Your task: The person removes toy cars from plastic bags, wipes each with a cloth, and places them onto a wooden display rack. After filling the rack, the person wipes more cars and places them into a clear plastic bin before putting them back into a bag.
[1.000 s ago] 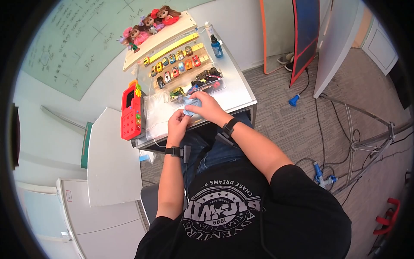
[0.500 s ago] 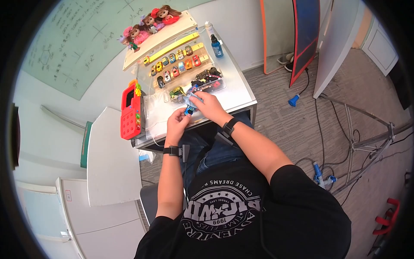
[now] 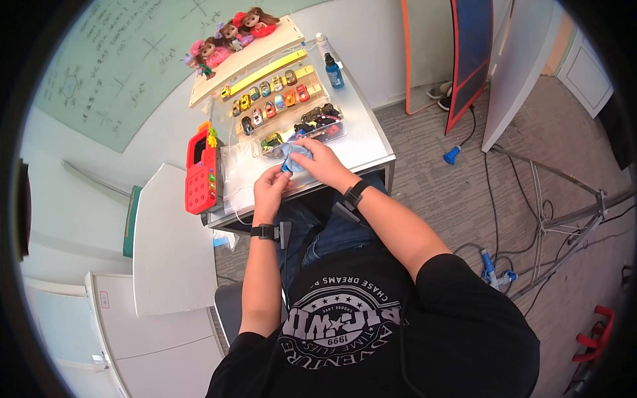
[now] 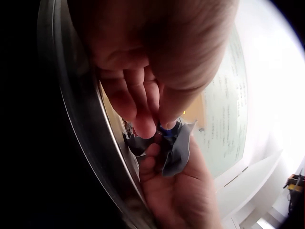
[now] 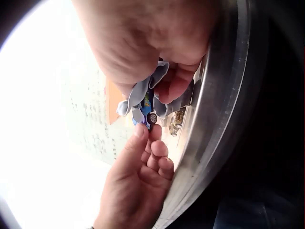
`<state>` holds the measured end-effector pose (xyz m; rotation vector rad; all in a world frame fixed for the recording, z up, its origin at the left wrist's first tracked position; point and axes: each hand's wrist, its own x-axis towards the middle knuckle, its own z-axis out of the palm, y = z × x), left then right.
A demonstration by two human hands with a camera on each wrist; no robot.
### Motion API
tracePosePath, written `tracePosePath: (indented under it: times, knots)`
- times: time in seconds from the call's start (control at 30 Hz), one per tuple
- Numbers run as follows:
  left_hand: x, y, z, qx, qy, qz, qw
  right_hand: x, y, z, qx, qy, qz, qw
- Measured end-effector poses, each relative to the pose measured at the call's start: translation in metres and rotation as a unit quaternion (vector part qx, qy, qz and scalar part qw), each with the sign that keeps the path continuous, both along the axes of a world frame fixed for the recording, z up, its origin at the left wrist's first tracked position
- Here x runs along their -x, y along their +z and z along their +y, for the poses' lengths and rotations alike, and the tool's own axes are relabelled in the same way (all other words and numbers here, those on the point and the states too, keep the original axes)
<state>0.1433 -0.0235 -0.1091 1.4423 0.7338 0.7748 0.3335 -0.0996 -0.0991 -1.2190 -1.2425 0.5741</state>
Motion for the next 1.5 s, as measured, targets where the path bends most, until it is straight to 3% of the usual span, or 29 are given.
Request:
tracePosePath:
  times: [0.23, 0.73, 0.9, 1.03, 1.1, 1.2, 1.3, 1.43, 1.5]
  knots:
    - [0.006, 0.009, 0.000, 0.027, -0.001, 0.021, 0.999, 0.001, 0.003, -0.002, 0.011, 0.032, -0.010, 0.999]
    - [0.007, 0.013, 0.000, 0.055, -0.022, 0.022, 0.998, 0.013, 0.010, -0.007, 0.011, -0.051, -0.083, 0.995]
    - [0.007, 0.009, 0.001, 0.021, -0.066, 0.044, 0.997, 0.015, 0.012, -0.006, 0.051, -0.066, -0.065, 0.994]
    - [0.003, 0.003, -0.002, -0.004, -0.066, 0.028, 0.997, 0.016, 0.011, -0.007, 0.014, -0.091, -0.068, 0.993]
    - [-0.002, 0.001, -0.006, -0.007, -0.064, 0.007, 0.998, 0.015, 0.014, -0.009, 0.035, -0.082, -0.002, 0.996]
    - [-0.011, -0.002, -0.013, -0.149, -0.002, 0.060, 0.987, 0.013, 0.006, -0.004, 0.047, -0.067, -0.024, 0.996]
    - [-0.016, 0.015, -0.030, -0.210, 0.050, 0.084, 0.973, 0.012, 0.006, -0.006, 0.070, -0.050, -0.006, 0.996]
    - [-0.015, 0.002, -0.022, -0.210, 0.085, 0.089, 0.970, 0.010, 0.004, -0.005, 0.030, -0.041, 0.007, 0.999]
    - [-0.013, -0.002, -0.011, -0.124, 0.065, 0.054, 0.989, 0.009, 0.001, -0.003, -0.067, -0.008, -0.017, 0.998]
